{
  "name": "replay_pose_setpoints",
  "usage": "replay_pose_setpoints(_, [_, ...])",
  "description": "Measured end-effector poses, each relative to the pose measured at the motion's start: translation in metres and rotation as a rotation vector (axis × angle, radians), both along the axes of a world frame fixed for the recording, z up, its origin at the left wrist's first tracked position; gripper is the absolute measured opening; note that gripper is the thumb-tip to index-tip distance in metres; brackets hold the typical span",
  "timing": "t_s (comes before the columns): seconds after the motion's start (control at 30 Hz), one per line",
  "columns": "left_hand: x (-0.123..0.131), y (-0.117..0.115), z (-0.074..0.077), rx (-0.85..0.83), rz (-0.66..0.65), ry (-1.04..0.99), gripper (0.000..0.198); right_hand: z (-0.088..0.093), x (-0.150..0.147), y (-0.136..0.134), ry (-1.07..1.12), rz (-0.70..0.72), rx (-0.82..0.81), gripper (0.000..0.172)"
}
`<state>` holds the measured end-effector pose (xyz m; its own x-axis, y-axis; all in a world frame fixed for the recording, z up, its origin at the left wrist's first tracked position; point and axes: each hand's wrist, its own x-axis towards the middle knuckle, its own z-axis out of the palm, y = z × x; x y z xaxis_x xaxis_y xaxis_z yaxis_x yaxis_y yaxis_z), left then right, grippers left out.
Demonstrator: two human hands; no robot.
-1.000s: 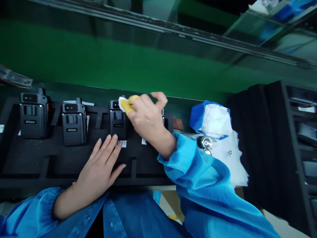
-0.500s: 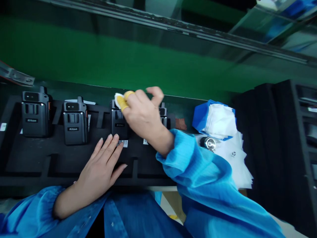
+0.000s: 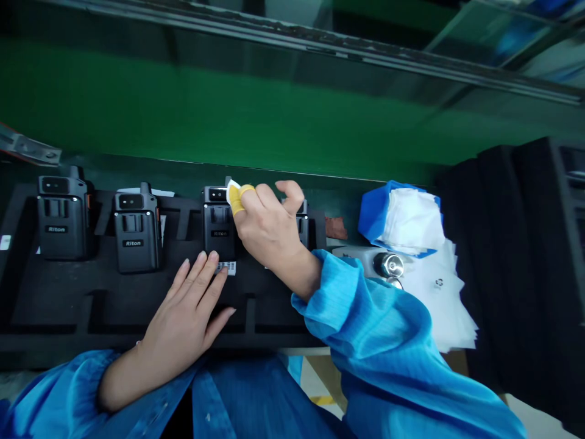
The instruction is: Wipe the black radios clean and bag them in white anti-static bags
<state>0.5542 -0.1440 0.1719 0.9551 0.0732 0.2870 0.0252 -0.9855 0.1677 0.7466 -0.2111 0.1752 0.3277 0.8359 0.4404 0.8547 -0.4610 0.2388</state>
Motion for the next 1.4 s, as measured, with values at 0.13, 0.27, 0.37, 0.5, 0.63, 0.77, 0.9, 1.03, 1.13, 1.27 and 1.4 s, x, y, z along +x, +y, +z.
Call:
replay_pose_setpoints(0.13, [-0.001, 0.000, -0.001, -0.010, -0.001, 0.004, 0.039, 0.008, 0.008, -0.008, 0.124, -0.143, 0.068, 0.032])
replay_pose_setpoints(0.27, [-0.001, -0.001, 0.000, -0.014, 0.002, 0.006, 0.039, 0.031, 0.004, -0.003, 0.367, -0.119, 0.051, 0.027])
replay_pose_setpoints(0.37, [-0.001, -0.001, 0.001, -0.024, 0.004, 0.001, 0.038, 0.042, -0.010, 0.010, 0.509, 0.012, -0.046, 0.030])
replay_pose_setpoints(0.5, [0.000, -0.001, 0.001, -0.038, 0.008, -0.001, 0.037, 0.038, -0.016, 0.018, 0.462, 0.006, -0.071, 0.026])
replay_pose_setpoints(0.63, [-0.001, 0.000, 0.001, -0.043, -0.007, 0.012, 0.038, 0.034, 0.000, 0.003, 0.328, -0.135, -0.010, 0.022])
replay_pose_setpoints(0.77, [-0.001, 0.000, 0.000, -0.052, -0.011, 0.010, 0.038, 0.042, 0.006, -0.003, 0.343, -0.168, 0.053, 0.022])
replay_pose_setpoints(0.9, [-0.002, -0.001, -0.001, -0.058, -0.009, 0.014, 0.038, 0.045, -0.011, 0.014, 0.512, -0.017, -0.037, 0.028])
replay_pose_setpoints(1.03, [-0.002, -0.001, -0.001, -0.065, -0.005, 0.023, 0.038, 0.038, -0.015, 0.020, 0.480, -0.023, -0.057, 0.025])
replay_pose_setpoints(1.13, [-0.002, -0.001, -0.001, -0.070, -0.011, 0.023, 0.038, 0.035, -0.003, 0.006, 0.394, -0.128, -0.014, 0.025])
replay_pose_setpoints(1.27, [-0.001, 0.001, 0.000, -0.073, -0.014, 0.020, 0.038, 0.033, 0.002, -0.016, 0.319, -0.156, 0.052, 0.023])
replay_pose_setpoints(1.4, [-0.001, 0.002, 0.000, -0.078, -0.017, 0.009, 0.036, 0.021, -0.022, -0.020, 0.299, -0.026, 0.040, 0.030])
